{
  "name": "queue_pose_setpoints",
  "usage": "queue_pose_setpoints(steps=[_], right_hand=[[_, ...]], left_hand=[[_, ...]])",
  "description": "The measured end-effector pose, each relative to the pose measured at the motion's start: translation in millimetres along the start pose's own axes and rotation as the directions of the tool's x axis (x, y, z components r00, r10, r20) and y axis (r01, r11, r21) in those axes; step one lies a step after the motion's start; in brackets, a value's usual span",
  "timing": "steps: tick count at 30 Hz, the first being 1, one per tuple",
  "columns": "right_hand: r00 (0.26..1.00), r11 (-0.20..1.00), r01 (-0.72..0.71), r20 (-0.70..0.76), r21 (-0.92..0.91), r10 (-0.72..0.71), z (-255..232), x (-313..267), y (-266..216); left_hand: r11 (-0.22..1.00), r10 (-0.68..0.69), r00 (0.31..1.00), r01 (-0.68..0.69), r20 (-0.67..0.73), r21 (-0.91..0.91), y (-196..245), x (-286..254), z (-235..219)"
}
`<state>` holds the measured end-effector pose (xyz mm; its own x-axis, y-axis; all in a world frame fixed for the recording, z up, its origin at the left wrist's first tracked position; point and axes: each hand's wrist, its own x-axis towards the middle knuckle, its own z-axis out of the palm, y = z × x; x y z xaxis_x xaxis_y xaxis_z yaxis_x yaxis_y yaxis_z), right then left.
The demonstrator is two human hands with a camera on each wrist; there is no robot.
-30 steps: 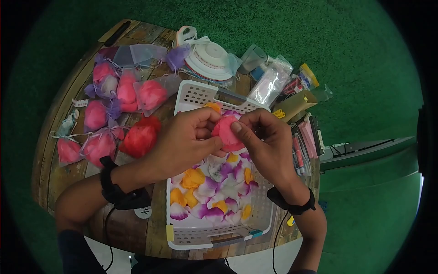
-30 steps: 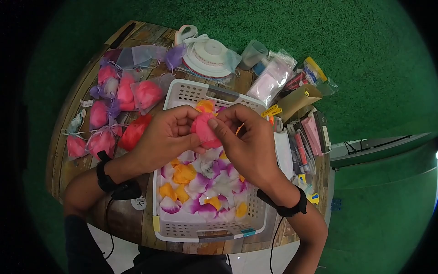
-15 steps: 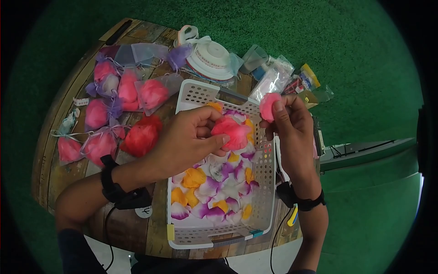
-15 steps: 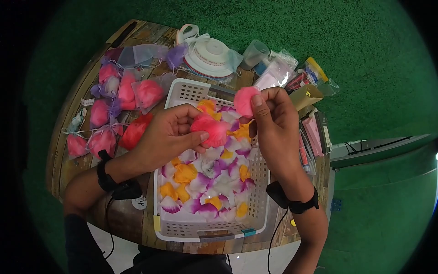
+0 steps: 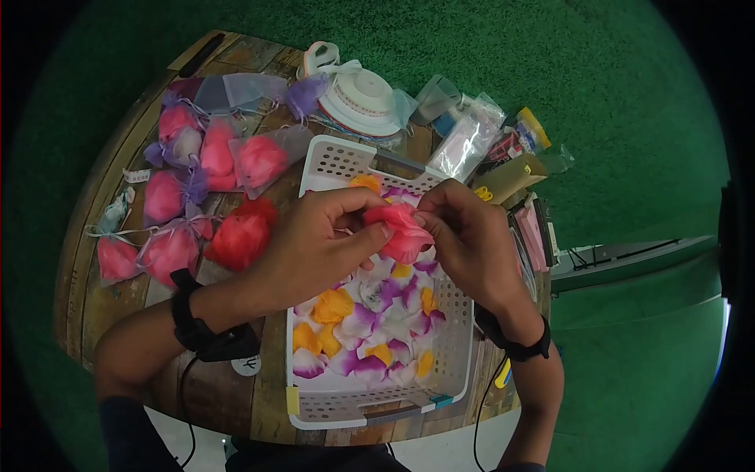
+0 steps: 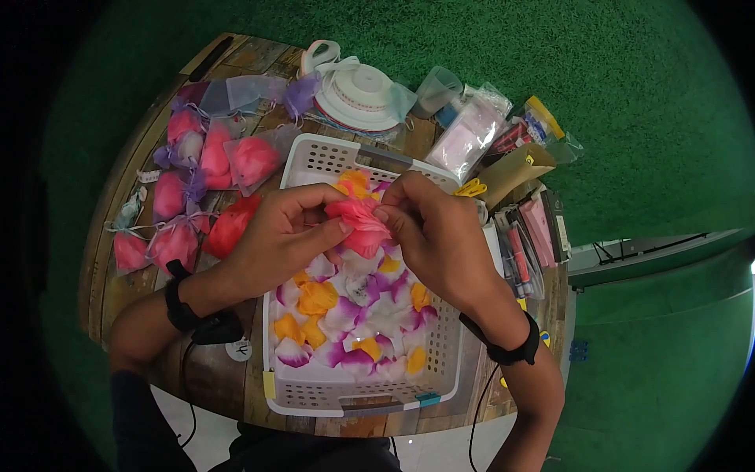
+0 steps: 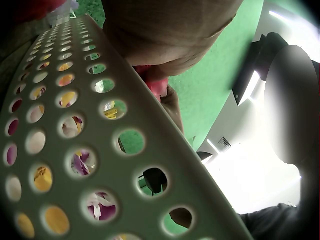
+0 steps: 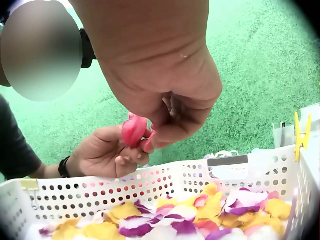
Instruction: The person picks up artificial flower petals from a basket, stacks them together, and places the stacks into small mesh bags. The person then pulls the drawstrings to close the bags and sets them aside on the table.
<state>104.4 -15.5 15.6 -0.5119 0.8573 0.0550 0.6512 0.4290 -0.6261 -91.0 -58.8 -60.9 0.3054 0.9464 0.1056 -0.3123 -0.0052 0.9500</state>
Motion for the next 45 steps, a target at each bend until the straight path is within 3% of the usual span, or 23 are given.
queue_pose_setpoints(steps=[4, 6, 11, 17, 19, 23, 26, 28, 29, 31, 32, 35, 37, 40, 45], right_hand=[[0.998, 0.995, 0.000, -0.059, 0.099, 0.006, 6, -3, -3], [0.997, 0.996, 0.017, -0.074, 0.091, -0.010, 9, -5, 0], [0.998, 0.995, -0.023, -0.056, 0.100, 0.029, 11, -10, -9], [0.990, 0.988, 0.115, -0.091, 0.099, -0.106, 14, -12, -4], [0.986, 0.989, 0.147, -0.081, 0.021, -0.145, 14, -13, -4], [0.976, 0.981, 0.196, -0.094, -0.010, -0.196, 14, -14, -6], [0.994, 0.994, 0.093, -0.055, 0.050, -0.091, 12, -15, -10], [0.999, 0.965, 0.002, -0.050, 0.263, 0.011, 12, -15, -13], [0.999, 0.965, 0.003, -0.050, 0.263, 0.010, 12, -16, -13], [0.980, 0.970, 0.190, -0.096, 0.152, -0.177, 12, -18, -11], [0.980, 0.970, 0.190, -0.094, 0.155, -0.177, 13, -19, -11], [0.984, 0.984, 0.164, -0.081, 0.076, -0.158, 14, -22, -13], [0.997, 0.987, 0.029, -0.071, 0.157, -0.018, 14, -22, -14], [0.995, 0.975, -0.073, -0.045, 0.208, 0.084, 10, -17, -16], [0.991, 0.963, -0.088, -0.078, 0.254, 0.110, 10, -11, -9]], left_hand=[[0.995, 0.080, 0.996, -0.077, -0.050, 0.056, -8, 2, 1], [0.988, 0.144, 0.988, -0.146, -0.057, -0.044, -8, 3, 2], [0.986, 0.134, 0.990, -0.138, -0.044, -0.092, -9, 2, 1], [0.983, 0.156, 0.988, -0.157, -0.023, -0.097, -9, 3, 0], [0.982, 0.171, 0.985, -0.170, -0.002, -0.077, -9, 3, -1], [0.996, 0.086, 0.996, -0.086, 0.032, -0.007, -4, 1, -2], [0.995, 0.098, 0.995, -0.097, 0.018, -0.030, -7, 2, -2], [0.990, 0.119, 0.993, -0.118, 0.002, -0.075, -10, 3, -2], [0.985, 0.125, 0.992, -0.126, -0.016, -0.116, -10, 4, -1], [0.979, 0.131, 0.991, -0.135, -0.038, -0.153, -10, 4, -2], [0.979, 0.122, 0.992, -0.126, -0.033, -0.160, -9, 4, -2], [0.979, 0.107, 0.994, -0.110, -0.023, -0.172, -10, 3, -3], [0.977, 0.113, 0.993, -0.116, -0.025, -0.177, -10, 4, -3], [0.978, 0.137, 0.990, -0.139, -0.023, -0.154, -8, 4, -3], [0.981, 0.077, 0.996, -0.082, -0.036, -0.175, 10, 0, 1]])
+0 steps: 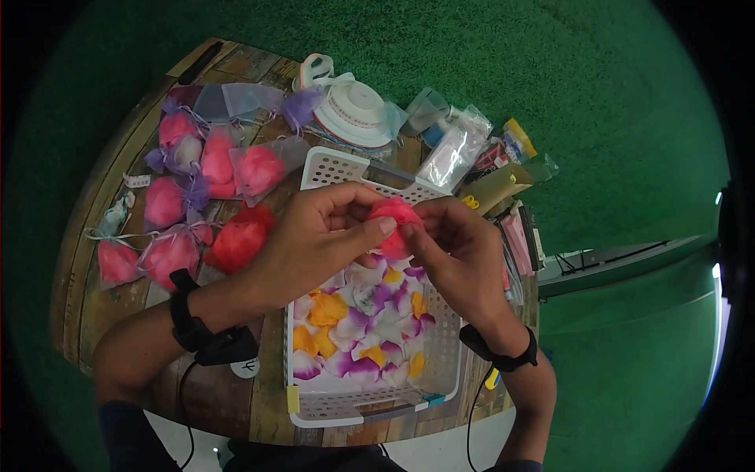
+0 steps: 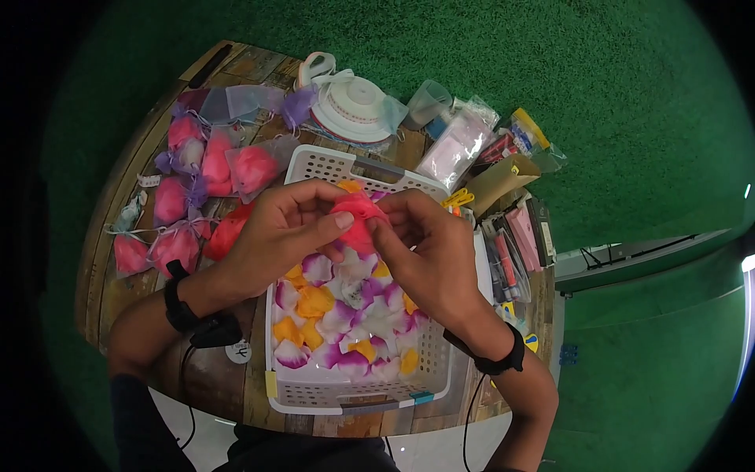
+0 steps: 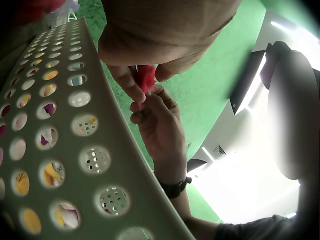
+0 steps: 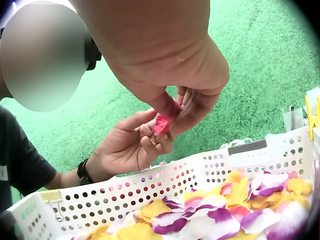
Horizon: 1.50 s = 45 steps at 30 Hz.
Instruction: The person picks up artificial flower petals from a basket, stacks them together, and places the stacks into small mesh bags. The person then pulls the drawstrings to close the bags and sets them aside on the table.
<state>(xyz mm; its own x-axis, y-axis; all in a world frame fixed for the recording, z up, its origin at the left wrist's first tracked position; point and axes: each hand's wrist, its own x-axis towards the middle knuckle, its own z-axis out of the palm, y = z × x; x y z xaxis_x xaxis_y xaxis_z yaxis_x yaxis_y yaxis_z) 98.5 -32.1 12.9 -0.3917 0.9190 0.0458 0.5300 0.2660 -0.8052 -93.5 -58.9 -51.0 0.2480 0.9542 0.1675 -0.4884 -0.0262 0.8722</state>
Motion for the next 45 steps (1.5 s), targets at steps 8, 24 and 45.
queue_pose_setpoints(steps=[8, 24, 45], right_hand=[[0.997, 0.999, -0.053, -0.052, -0.005, 0.053, 6, -5, -14], [1.000, 0.935, -0.026, 0.013, 0.355, 0.023, 0, -24, -13], [0.979, 0.878, -0.061, -0.145, 0.475, 0.147, 17, -9, -3]], left_hand=[[0.998, 0.046, 0.998, -0.047, -0.045, -0.033, -6, 0, 0], [0.998, 0.051, 0.987, -0.055, -0.155, -0.019, -11, 2, -2], [0.991, 0.097, 0.987, -0.085, -0.128, 0.099, -8, -6, 8]])
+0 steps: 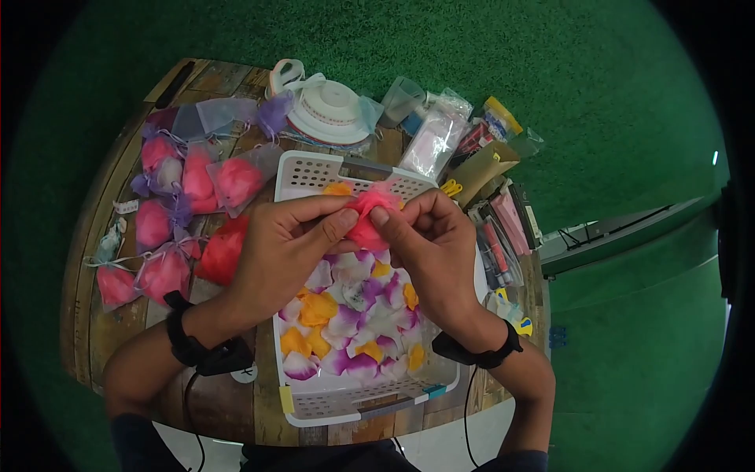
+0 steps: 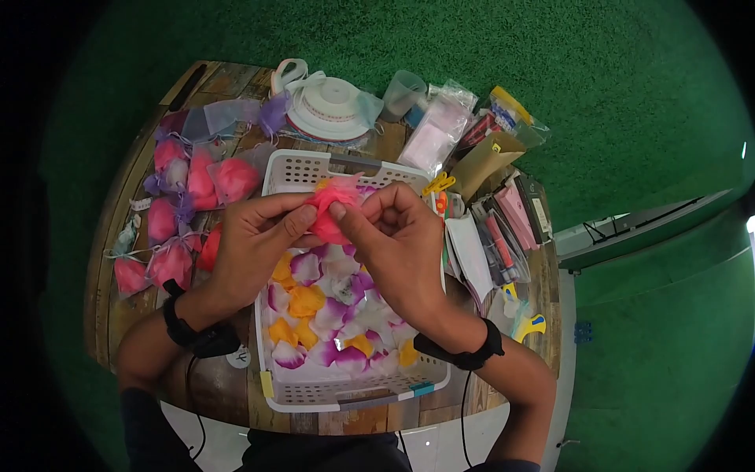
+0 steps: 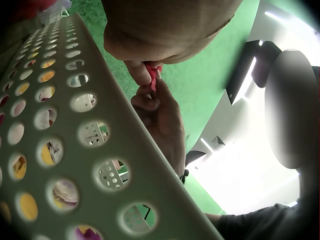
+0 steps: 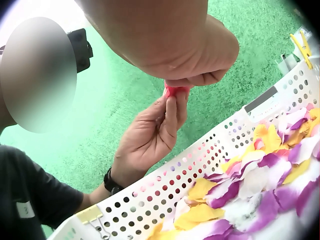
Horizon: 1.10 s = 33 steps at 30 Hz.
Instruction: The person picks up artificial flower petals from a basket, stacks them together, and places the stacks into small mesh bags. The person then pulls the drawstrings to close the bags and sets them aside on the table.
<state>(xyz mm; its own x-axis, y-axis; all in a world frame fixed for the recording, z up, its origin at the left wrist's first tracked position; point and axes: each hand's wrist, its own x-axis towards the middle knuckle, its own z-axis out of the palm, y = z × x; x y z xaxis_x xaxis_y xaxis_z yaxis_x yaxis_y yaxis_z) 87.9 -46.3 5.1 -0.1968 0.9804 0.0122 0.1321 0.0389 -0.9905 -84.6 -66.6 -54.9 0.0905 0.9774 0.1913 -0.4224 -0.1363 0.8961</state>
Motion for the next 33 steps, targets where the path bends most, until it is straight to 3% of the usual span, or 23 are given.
queue_pose_setpoints(steps=[5, 9, 12, 15, 18, 25, 29, 32, 33], right_hand=[[0.999, 0.999, 0.034, -0.037, 0.018, -0.034, 7, 0, 1], [0.997, 0.997, 0.070, -0.014, 0.024, -0.070, 6, 1, 6], [0.999, 0.998, -0.034, 0.021, 0.058, 0.033, 6, -1, -1], [0.997, 0.993, 0.022, 0.070, 0.115, -0.030, 4, -4, 5], [0.994, 0.994, -0.029, 0.107, 0.102, 0.018, -5, -7, 6], [0.995, 0.996, 0.080, 0.062, 0.031, -0.081, -20, -13, -2], [0.995, 0.999, 0.018, 0.099, 0.045, -0.022, -13, -28, -14], [0.973, 0.938, -0.192, 0.177, 0.288, 0.145, -1, -31, -15], [0.974, 0.938, -0.191, 0.172, 0.290, 0.145, 2, -30, -14]], left_hand=[[0.999, 0.022, 0.999, -0.023, -0.033, -0.035, 6, 0, 4], [0.999, 0.002, 1.000, -0.003, 0.026, 0.032, 9, -1, -1], [0.999, 0.009, 1.000, -0.008, -0.028, 0.033, 5, 0, -1], [0.998, -0.016, 0.997, 0.012, -0.079, -0.059, 6, 1, -1], [0.997, -0.035, 0.997, 0.030, -0.069, -0.077, 8, 2, -1], [0.981, -0.062, 0.995, 0.046, -0.079, -0.190, 6, 4, -4], [0.987, -0.046, 0.997, 0.036, -0.064, -0.155, 5, 4, -4], [0.996, -0.042, 0.995, 0.035, -0.087, -0.079, 2, 3, -4], [0.996, -0.044, 0.996, 0.037, -0.082, -0.078, 2, 3, -3]])
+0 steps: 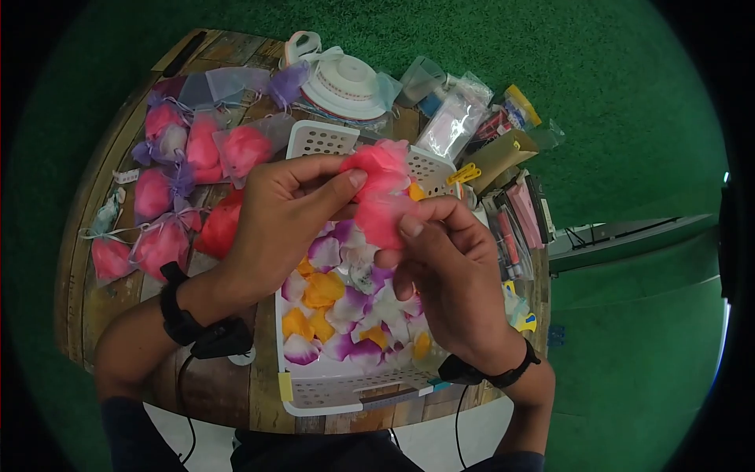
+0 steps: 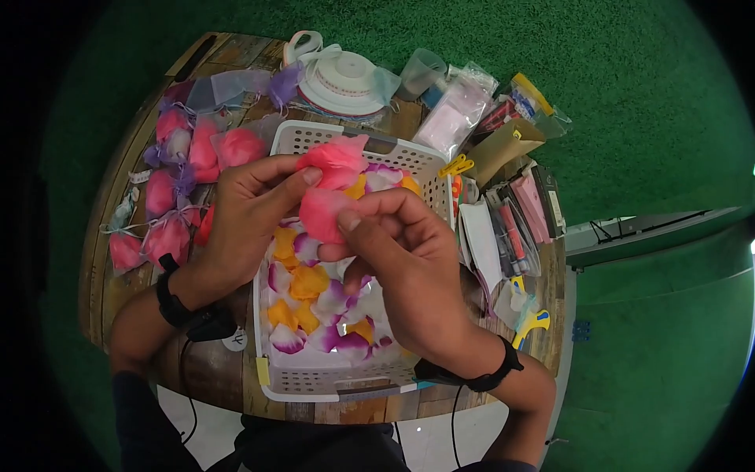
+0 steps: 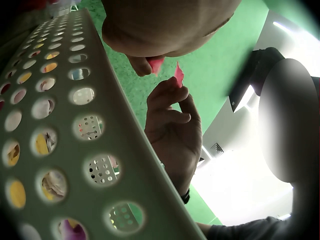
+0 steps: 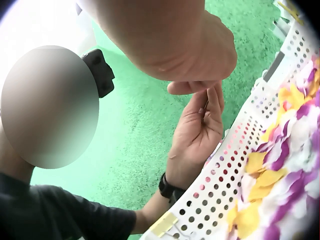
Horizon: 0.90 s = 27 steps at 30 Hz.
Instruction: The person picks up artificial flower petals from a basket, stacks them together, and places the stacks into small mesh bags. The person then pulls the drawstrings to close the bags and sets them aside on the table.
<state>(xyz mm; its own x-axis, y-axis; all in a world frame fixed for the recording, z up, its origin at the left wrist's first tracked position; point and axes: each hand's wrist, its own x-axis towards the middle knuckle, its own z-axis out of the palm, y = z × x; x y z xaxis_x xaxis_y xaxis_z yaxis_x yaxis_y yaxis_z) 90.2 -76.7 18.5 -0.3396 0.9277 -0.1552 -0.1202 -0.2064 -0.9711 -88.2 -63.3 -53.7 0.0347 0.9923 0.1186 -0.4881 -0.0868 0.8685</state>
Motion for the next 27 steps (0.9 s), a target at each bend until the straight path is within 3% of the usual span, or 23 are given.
queue_pose_setpoints(steps=[2, 6, 11, 18, 20, 23, 27], right_hand=[[0.996, 0.986, -0.080, -0.025, 0.144, 0.084, 4, 4, 2], [0.991, 0.979, -0.095, -0.072, 0.183, 0.110, 2, 16, 10], [0.978, 0.993, -0.071, -0.187, 0.097, 0.088, 3, 20, 15], [0.987, 1.000, 0.024, -0.157, 0.013, -0.021, -4, 22, 24], [0.972, 0.993, 0.104, -0.215, 0.050, -0.091, 1, 25, 23], [0.980, 0.997, 0.074, -0.186, 0.015, -0.070, -3, 24, 25], [0.984, 0.998, 0.068, -0.165, -0.010, -0.069, -9, 25, 31]], left_hand=[[0.997, 0.067, 0.998, -0.067, 0.014, 0.023, 1, -1, 0], [0.992, 0.123, 0.992, -0.123, -0.010, 0.016, -4, -4, 4], [0.996, 0.089, 0.995, -0.089, 0.043, -0.004, 0, -5, 2], [0.995, 0.066, 0.996, -0.071, 0.065, 0.074, 0, -6, 4], [0.999, 0.044, 0.996, -0.042, 0.079, -0.032, 2, -6, 6], [0.999, -0.022, 0.995, 0.017, 0.101, 0.047, 7, -6, 6], [1.000, 0.011, 0.981, -0.007, 0.193, -0.019, 1, -4, 6]])
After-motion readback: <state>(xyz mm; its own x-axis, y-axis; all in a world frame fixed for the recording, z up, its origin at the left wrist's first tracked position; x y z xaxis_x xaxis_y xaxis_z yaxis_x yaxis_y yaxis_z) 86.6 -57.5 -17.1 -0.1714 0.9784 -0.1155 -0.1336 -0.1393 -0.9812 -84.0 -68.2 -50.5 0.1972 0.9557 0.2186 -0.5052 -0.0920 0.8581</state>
